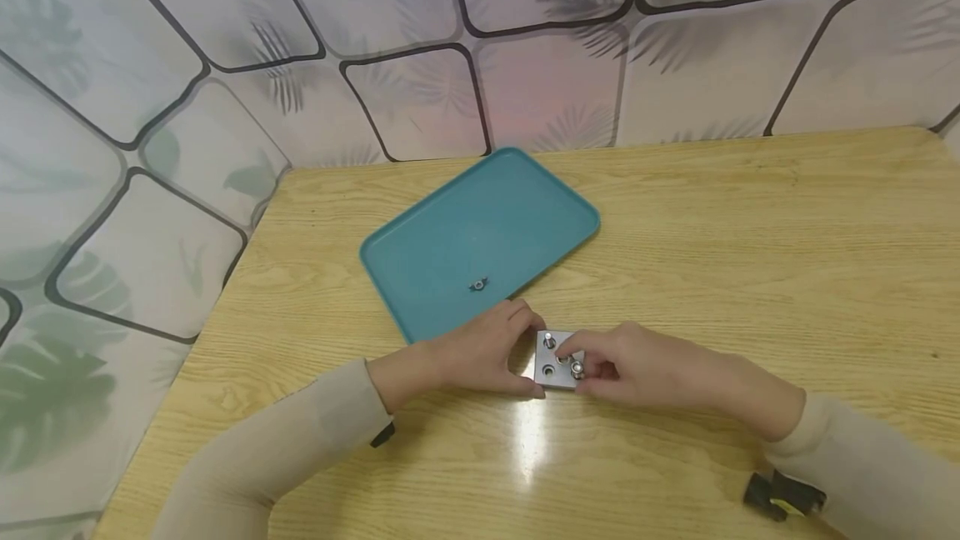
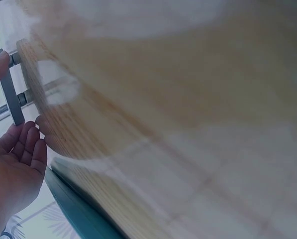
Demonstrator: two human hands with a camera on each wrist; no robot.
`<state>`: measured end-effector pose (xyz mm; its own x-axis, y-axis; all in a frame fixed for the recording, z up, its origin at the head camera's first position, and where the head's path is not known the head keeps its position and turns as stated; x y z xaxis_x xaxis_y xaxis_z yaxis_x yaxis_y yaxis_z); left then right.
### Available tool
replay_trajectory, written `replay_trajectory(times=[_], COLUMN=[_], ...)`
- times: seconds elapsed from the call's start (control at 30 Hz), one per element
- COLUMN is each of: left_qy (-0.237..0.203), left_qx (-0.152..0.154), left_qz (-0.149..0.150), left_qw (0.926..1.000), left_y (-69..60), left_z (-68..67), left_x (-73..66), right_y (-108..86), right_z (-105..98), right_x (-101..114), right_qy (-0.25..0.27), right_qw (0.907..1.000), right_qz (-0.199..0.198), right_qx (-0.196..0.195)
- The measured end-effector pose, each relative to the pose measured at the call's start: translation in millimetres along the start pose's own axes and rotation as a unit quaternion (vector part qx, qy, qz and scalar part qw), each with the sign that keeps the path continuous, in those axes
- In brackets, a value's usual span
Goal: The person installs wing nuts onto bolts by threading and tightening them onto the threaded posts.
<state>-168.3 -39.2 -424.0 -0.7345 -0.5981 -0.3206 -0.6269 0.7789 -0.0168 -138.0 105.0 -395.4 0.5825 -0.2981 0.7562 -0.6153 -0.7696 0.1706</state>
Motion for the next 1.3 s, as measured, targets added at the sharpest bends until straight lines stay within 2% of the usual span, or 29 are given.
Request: replay_trajectory(times=[0.1, 0.23, 0.47, 0.73, 0.83, 1.0, 1.1, 1.3], left_qy=[-0.003, -0.008, -0.009, -0.014, -0.017, -0.017, -0.016, -0.016], left_qx=[0.001, 0.003, 0.007, 0.008, 0.006, 0.005, 0.006, 0.004], left_qz=[-0.001, -0.004, -0.008, -0.011, -0.011, -0.013, -0.013, -0.013], left_qw=[1.0, 1.0, 0.9999, 0.9998, 0.9998, 0.9998, 0.9998, 0.9998], left_y=[0.1, 0.2, -0.1, -0.3, 0.0, -0.3, -0.5, 0.2], left_z=[0.0, 0.1, -0.2, -0.4, -0.5, 0.6, 1.1, 0.2], left_x=[0.1, 0.7, 0.6, 0.2, 0.6, 1.4, 1.3, 0.5], right_y=[0.4, 0.9, -1.5, -6.3, -7.4, -8.8, -9.3, -8.4], right_z=[-1, -3, -7, -10, -9, -8, -8, -8], right_x=[-1, -1, -1, -1, -1, -1, -2, -8], right_qy=[0.004, -0.009, -0.064, -0.088, -0.08, -0.034, -0.027, -0.064], right_qw=[0.9999, 0.9989, 0.9932, 0.9903, 0.9901, 0.991, 0.9914, 0.993], right_qz=[0.001, -0.02, -0.038, -0.033, -0.052, -0.077, -0.07, 0.002], right_qx=[-0.01, -0.042, -0.089, -0.102, -0.104, -0.104, -0.107, -0.1])
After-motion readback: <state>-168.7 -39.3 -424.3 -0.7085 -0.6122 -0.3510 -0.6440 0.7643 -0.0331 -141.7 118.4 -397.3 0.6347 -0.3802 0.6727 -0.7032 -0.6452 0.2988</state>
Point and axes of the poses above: each hand's wrist, its own y-axis towards the middle knuckle, its own z-axis out of the palm, x = y × z, the point moved 6 cm from there along y, towards the middle knuckle, and after that the axes turned 8 degrees about -x, right-handed, at the moved point
